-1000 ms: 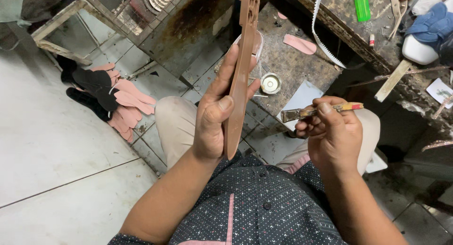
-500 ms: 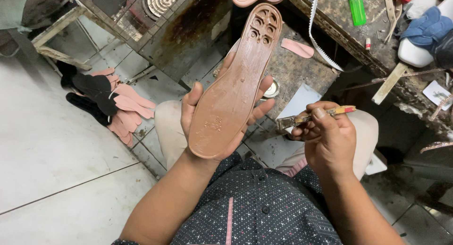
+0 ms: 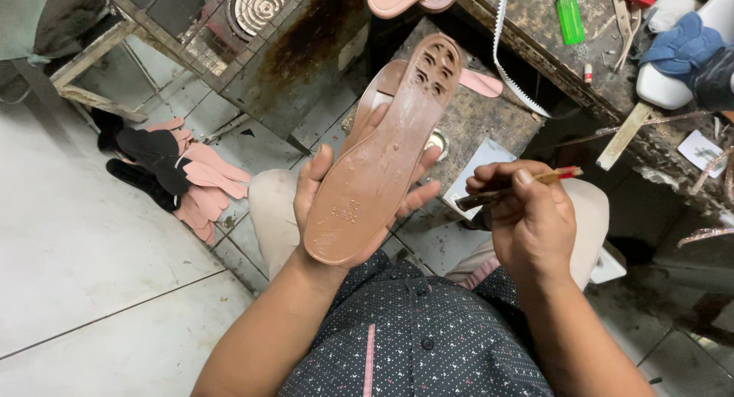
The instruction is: The person takes a sandal sole from a rack, holds it in one hand, and brushes glue from a small tin onto the sole's surface, redipping the brush as needed. The person turns the sole to coat different areas and places the finished sole back on the storage rack.
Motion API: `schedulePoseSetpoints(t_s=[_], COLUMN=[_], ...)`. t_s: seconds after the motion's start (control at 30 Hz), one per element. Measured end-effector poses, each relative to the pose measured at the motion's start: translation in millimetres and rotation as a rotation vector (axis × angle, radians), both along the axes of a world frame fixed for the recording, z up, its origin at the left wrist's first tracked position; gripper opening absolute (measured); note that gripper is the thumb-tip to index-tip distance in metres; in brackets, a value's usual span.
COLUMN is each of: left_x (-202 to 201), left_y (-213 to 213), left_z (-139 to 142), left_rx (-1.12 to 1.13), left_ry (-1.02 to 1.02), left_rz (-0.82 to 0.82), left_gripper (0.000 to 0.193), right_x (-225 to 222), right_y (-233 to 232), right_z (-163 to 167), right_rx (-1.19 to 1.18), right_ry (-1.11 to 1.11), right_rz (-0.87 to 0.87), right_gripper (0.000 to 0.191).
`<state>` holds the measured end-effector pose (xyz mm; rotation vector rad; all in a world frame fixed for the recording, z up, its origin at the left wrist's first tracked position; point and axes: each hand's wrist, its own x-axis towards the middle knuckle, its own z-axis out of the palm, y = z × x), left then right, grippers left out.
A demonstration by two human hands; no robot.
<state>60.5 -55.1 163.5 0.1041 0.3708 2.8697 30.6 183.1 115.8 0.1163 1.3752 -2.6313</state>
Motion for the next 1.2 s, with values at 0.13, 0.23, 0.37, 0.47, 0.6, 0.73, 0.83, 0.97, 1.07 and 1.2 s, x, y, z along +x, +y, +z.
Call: schedulePoseSetpoints(t_s=[0.13,0.23,0.37,0.47,0.6,0.73,0.83,0.97,1.07,1.2], left_x=[5.6,11.4,15.6,13.4,10.7,8.2,7.0,7.3,7.1,6.1], left_y=[-4.5,-5.8,-12.5,-20.5,-30.0,-35.2,-37.0,-39.8,-40.3,-40.7], left_z=[5.3,9.9,17.9,22.5,22.7,16.3,11.8,10.6,11.0,10.7], left_rx=[0.050,0.174,0.015,0.137,-0.028,-0.110,-0.103,-0.131,-0.147,-0.166], left_ry=[-0.011,-0.161,-0.167,-0.117,-0.064,-0.040,-0.031,-0.016,-0.032,-0.076], left_rz=[-0.189,-0.268,-0.126,0.096,0.335,0.434,0.451,0.470,0.487,0.519], left_gripper=[0.097,0.104,0.099,0.097,0.084,0.080,0.078,0.077,0.075,0.072], right_x=[-17.0,-28.1,-33.7,-30.2,-22.5,-18.2,-16.7,-16.6,-17.3,-15.6], right_y=[1.3,10.1,18.4,17.9,14.5,10.8,9.3,8.7,7.3,4.6], right_z=[4.4,3.0,-8.8,-21.3,-33.8,-38.2,-37.3,-35.2,-35.8,-37.1], right_rx=[-0.043,-0.175,-0.183,-0.166,-0.130,-0.104,-0.074,-0.033,-0.055,-0.073], right_ry=[-0.038,-0.065,-0.138,-0.164,-0.139,-0.189,-0.197,-0.211,-0.215,-0.218], right_rz=[-0.031,0.012,0.041,0.039,0.074,0.090,0.090,0.083,0.093,0.117], right_gripper=[0.030,0.040,0.046,0.046,0.048,0.044,0.044,0.043,0.043,0.043])
